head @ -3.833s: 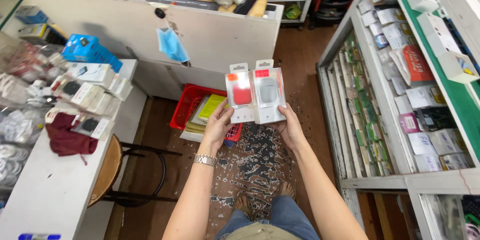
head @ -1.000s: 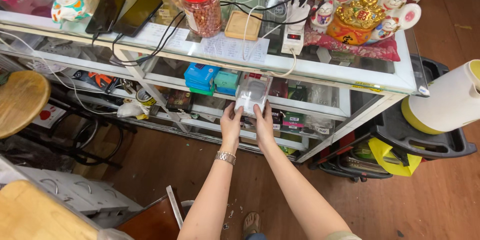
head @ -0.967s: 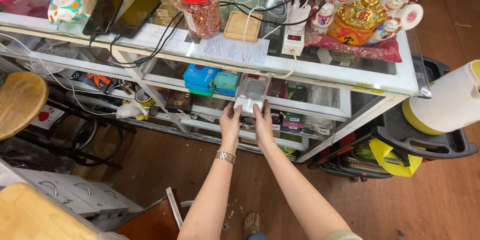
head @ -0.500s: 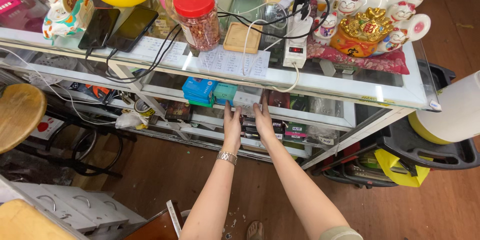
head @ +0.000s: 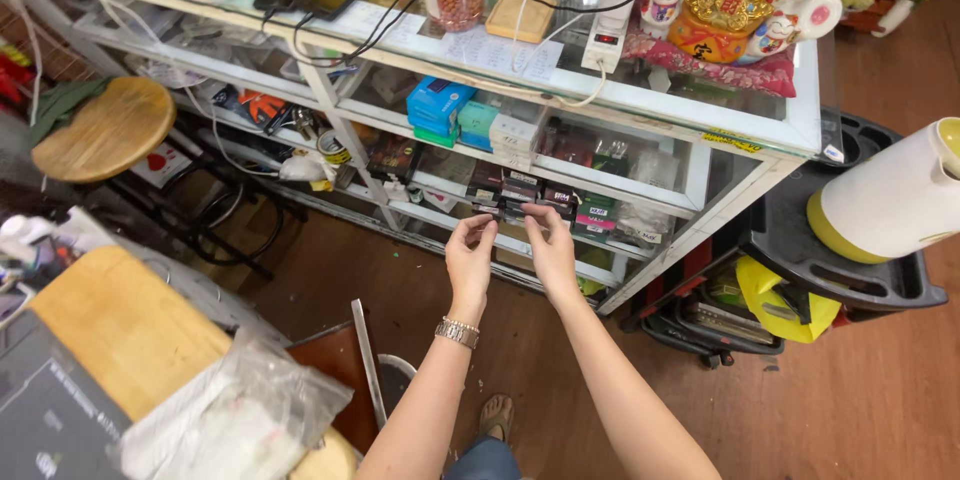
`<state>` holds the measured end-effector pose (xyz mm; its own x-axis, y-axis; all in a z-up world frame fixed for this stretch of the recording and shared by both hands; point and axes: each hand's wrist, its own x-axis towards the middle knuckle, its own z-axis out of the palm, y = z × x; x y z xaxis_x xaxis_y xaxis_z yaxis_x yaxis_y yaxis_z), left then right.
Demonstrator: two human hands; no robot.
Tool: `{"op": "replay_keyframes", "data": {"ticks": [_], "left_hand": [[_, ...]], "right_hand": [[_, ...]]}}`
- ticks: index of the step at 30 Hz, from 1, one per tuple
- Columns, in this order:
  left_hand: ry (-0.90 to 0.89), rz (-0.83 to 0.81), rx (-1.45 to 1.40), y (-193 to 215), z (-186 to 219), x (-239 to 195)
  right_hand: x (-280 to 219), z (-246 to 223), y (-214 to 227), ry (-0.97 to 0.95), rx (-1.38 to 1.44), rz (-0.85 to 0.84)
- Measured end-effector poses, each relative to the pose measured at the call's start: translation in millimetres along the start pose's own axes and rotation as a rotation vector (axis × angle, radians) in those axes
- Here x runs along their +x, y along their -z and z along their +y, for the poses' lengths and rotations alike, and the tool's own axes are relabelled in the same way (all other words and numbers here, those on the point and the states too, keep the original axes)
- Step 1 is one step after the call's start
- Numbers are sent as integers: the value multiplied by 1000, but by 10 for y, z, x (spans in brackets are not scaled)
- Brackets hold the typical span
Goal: The person wipes small boxes with a cloth, then picks up and places them into a glass display cabinet. The person handles multiple types of packaged electronics, including phone cases and converters, moving them from a table to shelves.
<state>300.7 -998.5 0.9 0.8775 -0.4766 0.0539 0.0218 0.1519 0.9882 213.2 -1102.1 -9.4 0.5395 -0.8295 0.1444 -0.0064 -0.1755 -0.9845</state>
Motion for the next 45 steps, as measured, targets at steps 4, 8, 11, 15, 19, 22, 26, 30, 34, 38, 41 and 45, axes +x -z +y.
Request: {"op": "replay_keyframes", "data": {"ticks": [4, 8, 11, 15, 19, 22, 26, 30, 34, 38, 41, 45], "left_hand": [[-8, 91, 72, 244, 285, -664], [-4, 142, 109, 549, 487, -1210], [14, 165, 48, 751, 600, -1484], [3, 155, 62, 932, 713, -1769], [29, 97, -5, 1123, 841, -2090], [39, 54, -10, 1417, 898, -2379], [14, -27, -20, 1889, 883, -2803], [31, -94, -34, 2389, 842, -3306], [137, -122, -12, 2830, 942, -3776], [50, -113, -40, 3201, 1050, -4173], [-53, -59, 32, 3462, 1131, -4511], [-29, 3, -29, 3836, 1264, -5030]], "right_hand": [[-561, -330, 79, 95, -37, -26], [-1058, -611, 92, 116, -88, -39], [-1375, -752, 53, -13, -66, -77], [-1755, -789, -19, 46, 41, -93], [-2166, -828, -58, 49, 100, -76], [-2582, -893, -148, 83, 42, -29], [-3311, -1009, -301, 33, 67, 23], [-4112, -1133, -494, 72, 108, 72], [-4752, -1350, -674, 66, 149, 77], [-5272, -1535, -829, 95, 148, 52], [-5659, -1651, -911, 102, 141, -9], [-6243, -1742, -1018, 91, 158, -82]]}}
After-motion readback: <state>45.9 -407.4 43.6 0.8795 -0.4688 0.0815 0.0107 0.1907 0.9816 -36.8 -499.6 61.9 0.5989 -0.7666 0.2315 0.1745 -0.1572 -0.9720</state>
